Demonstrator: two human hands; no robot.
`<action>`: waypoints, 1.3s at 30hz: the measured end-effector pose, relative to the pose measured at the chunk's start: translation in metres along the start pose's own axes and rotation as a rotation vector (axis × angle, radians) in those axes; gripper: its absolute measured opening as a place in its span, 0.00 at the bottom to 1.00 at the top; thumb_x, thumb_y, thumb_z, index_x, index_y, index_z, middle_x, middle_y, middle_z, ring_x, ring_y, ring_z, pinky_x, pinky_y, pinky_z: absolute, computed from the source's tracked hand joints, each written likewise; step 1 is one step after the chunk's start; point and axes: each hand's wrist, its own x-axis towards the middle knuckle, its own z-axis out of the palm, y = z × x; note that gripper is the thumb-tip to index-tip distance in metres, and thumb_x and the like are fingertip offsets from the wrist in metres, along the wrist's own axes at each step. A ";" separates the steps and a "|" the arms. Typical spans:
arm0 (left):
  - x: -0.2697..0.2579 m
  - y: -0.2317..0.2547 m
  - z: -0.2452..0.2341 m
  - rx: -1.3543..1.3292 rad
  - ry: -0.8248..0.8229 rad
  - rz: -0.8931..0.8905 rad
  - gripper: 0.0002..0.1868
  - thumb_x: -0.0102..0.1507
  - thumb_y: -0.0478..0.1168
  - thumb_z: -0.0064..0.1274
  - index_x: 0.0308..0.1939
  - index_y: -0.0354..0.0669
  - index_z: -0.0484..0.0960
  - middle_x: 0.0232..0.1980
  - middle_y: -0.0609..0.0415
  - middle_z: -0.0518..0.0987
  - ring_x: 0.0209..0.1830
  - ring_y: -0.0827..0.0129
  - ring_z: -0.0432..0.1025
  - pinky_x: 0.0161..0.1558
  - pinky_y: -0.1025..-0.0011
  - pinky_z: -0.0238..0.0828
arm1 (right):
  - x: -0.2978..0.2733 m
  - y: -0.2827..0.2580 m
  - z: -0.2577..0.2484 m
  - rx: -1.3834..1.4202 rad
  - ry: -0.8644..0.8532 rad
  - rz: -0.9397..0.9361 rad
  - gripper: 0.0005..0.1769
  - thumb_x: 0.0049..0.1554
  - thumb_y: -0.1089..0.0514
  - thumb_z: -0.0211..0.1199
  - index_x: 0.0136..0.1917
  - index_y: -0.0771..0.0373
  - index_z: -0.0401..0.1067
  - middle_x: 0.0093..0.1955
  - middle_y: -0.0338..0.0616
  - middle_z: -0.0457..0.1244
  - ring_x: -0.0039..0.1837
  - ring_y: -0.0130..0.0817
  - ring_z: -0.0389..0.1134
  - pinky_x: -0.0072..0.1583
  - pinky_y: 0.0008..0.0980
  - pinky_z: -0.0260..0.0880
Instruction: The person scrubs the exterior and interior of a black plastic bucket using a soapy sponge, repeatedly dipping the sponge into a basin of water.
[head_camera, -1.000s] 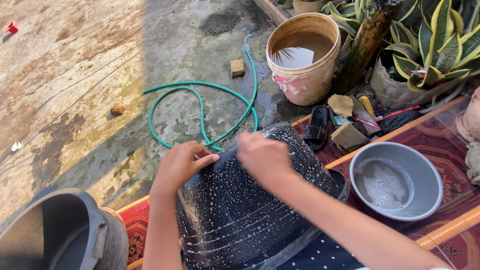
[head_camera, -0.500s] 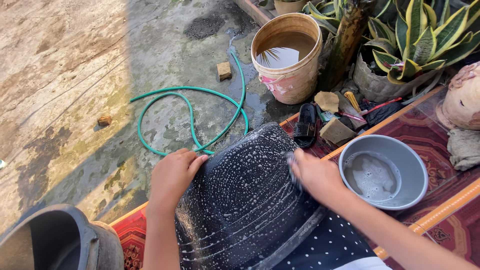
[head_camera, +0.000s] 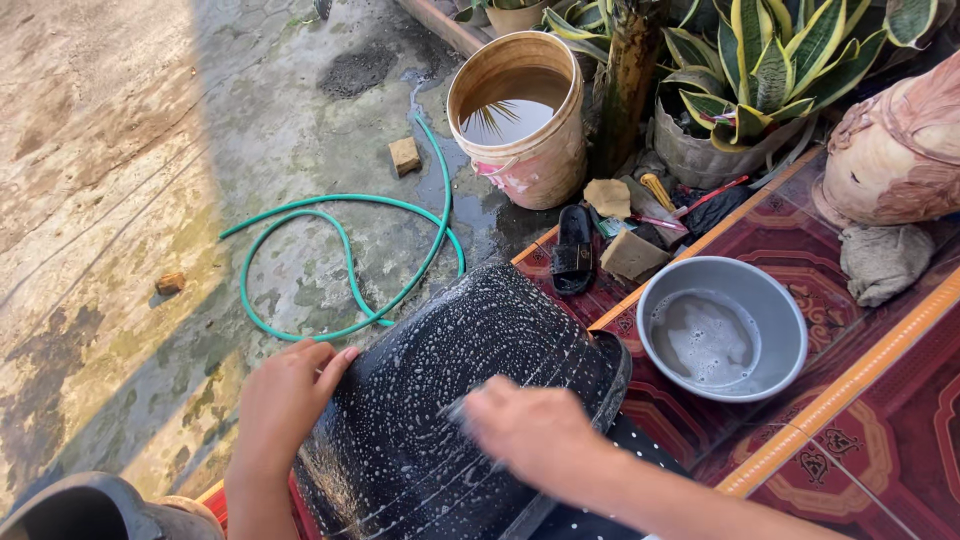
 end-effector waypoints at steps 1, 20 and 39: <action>-0.002 0.001 0.000 -0.027 0.026 0.008 0.21 0.64 0.57 0.51 0.33 0.44 0.86 0.36 0.51 0.82 0.39 0.52 0.77 0.40 0.56 0.71 | 0.002 0.024 -0.002 -0.020 0.008 0.128 0.13 0.64 0.44 0.52 0.51 0.54 0.65 0.46 0.46 0.64 0.43 0.50 0.72 0.41 0.50 0.72; -0.011 0.022 -0.029 -0.358 0.074 -0.175 0.16 0.65 0.49 0.52 0.49 0.45 0.85 0.53 0.52 0.82 0.40 0.55 0.80 0.42 0.64 0.75 | 0.001 0.129 0.018 0.674 0.719 0.452 0.15 0.69 0.50 0.49 0.52 0.64 0.68 0.35 0.49 0.61 0.38 0.30 0.62 0.45 0.33 0.64; 0.022 -0.023 0.011 -0.438 0.036 -0.071 0.17 0.60 0.52 0.60 0.39 0.42 0.88 0.39 0.52 0.82 0.39 0.59 0.79 0.42 0.63 0.73 | 0.044 0.051 -0.037 -0.210 -0.103 0.396 0.20 0.62 0.39 0.53 0.54 0.56 0.66 0.48 0.49 0.69 0.53 0.55 0.70 0.51 0.55 0.69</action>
